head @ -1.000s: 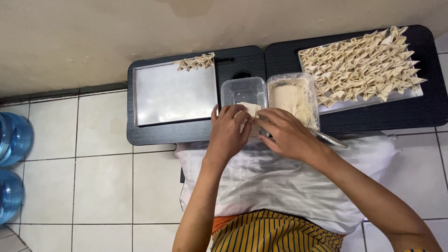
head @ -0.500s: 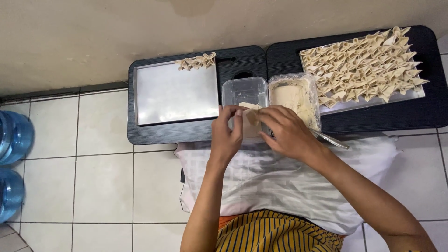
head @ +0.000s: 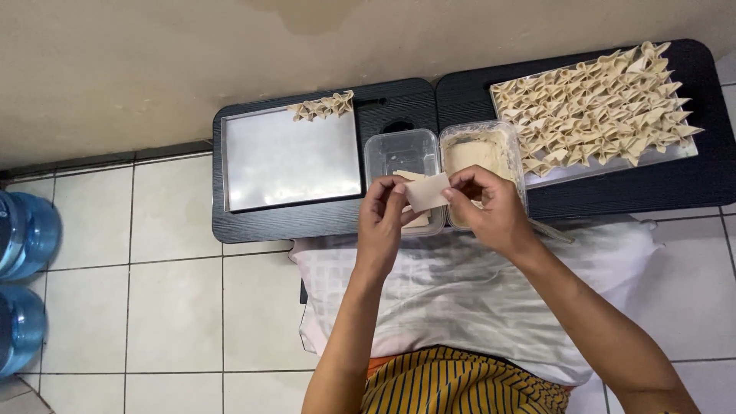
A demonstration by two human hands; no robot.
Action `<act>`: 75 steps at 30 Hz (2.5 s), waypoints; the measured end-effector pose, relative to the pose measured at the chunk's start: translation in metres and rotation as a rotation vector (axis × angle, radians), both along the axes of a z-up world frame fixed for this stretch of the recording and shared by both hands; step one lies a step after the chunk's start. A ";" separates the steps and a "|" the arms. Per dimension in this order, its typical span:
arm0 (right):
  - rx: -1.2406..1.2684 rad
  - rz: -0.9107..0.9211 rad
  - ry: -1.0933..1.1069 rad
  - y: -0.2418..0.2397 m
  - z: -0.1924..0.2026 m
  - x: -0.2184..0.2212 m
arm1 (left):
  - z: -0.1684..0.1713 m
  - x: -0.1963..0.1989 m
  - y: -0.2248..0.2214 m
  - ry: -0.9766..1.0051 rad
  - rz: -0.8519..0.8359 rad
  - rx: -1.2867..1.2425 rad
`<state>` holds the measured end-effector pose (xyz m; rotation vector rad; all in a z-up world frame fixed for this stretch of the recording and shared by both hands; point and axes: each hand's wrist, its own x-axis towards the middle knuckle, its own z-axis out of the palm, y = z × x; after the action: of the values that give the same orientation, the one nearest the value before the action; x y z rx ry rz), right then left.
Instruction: Filling square dough wrappers with a mixture using a spoon and folding them into decorative flower shapes.
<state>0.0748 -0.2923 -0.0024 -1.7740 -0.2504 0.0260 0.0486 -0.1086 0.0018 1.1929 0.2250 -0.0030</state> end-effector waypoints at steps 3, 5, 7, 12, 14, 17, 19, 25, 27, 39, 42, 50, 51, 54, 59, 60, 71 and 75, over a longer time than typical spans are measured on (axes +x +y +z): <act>0.054 -0.033 0.017 -0.008 -0.002 -0.003 | 0.000 -0.004 -0.007 -0.027 -0.045 -0.062; 0.105 -0.048 0.020 -0.012 -0.005 -0.003 | 0.006 -0.005 -0.010 -0.038 -0.056 -0.067; 0.153 -0.067 0.023 -0.016 -0.004 -0.004 | 0.008 -0.008 -0.013 -0.047 -0.070 -0.076; 0.319 -0.090 -0.007 -0.022 0.017 -0.008 | 0.007 -0.009 -0.018 -0.134 -0.075 -0.008; 0.327 -0.096 -0.021 -0.025 0.023 -0.010 | 0.009 -0.010 -0.020 -0.161 -0.076 0.015; 0.305 -0.118 -0.071 -0.026 0.030 -0.017 | 0.012 -0.014 -0.023 -0.189 -0.072 0.059; 0.274 -0.137 -0.108 -0.025 0.036 -0.018 | 0.015 -0.015 -0.026 -0.194 -0.069 0.079; -0.247 -0.086 -0.691 -0.021 0.039 -0.024 | 0.007 -0.022 -0.038 -0.107 -0.289 -0.179; -0.302 -0.057 -0.747 -0.021 0.037 -0.027 | 0.034 -0.016 -0.040 -0.095 -0.272 -0.090; -1.000 -0.046 -0.264 -0.099 0.040 -0.061 | -0.003 0.005 -0.021 -0.069 -0.175 0.150; -1.111 -0.055 -0.326 -0.104 0.029 -0.065 | 0.000 0.007 -0.023 -0.081 -0.174 0.219; -1.228 -0.035 -0.451 -0.101 0.032 -0.045 | 0.005 0.013 -0.026 -0.098 -0.166 0.299; -1.323 -0.038 -0.493 -0.102 0.030 -0.042 | 0.006 0.013 -0.026 -0.113 -0.170 0.358; -1.463 -0.130 -0.612 -0.095 0.035 -0.034 | 0.003 0.012 -0.026 -0.103 -0.186 0.413; -1.457 -0.126 -0.703 -0.087 0.031 -0.018 | 0.003 0.012 -0.026 -0.112 -0.186 0.437; -1.438 -0.100 -0.725 -0.086 0.030 -0.016 | 0.004 0.012 -0.026 -0.123 -0.200 0.466; -1.504 -0.070 -0.762 -0.099 0.026 -0.006 | 0.013 0.011 -0.025 -0.124 -0.211 0.450; -1.542 -0.114 -0.777 -0.099 0.023 -0.003 | 0.012 0.010 -0.025 -0.159 -0.205 0.464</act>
<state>0.0723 -0.3909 0.0203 -3.2684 -0.8311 -0.7491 0.0584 -0.1340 0.0139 1.6659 -0.0433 -0.0370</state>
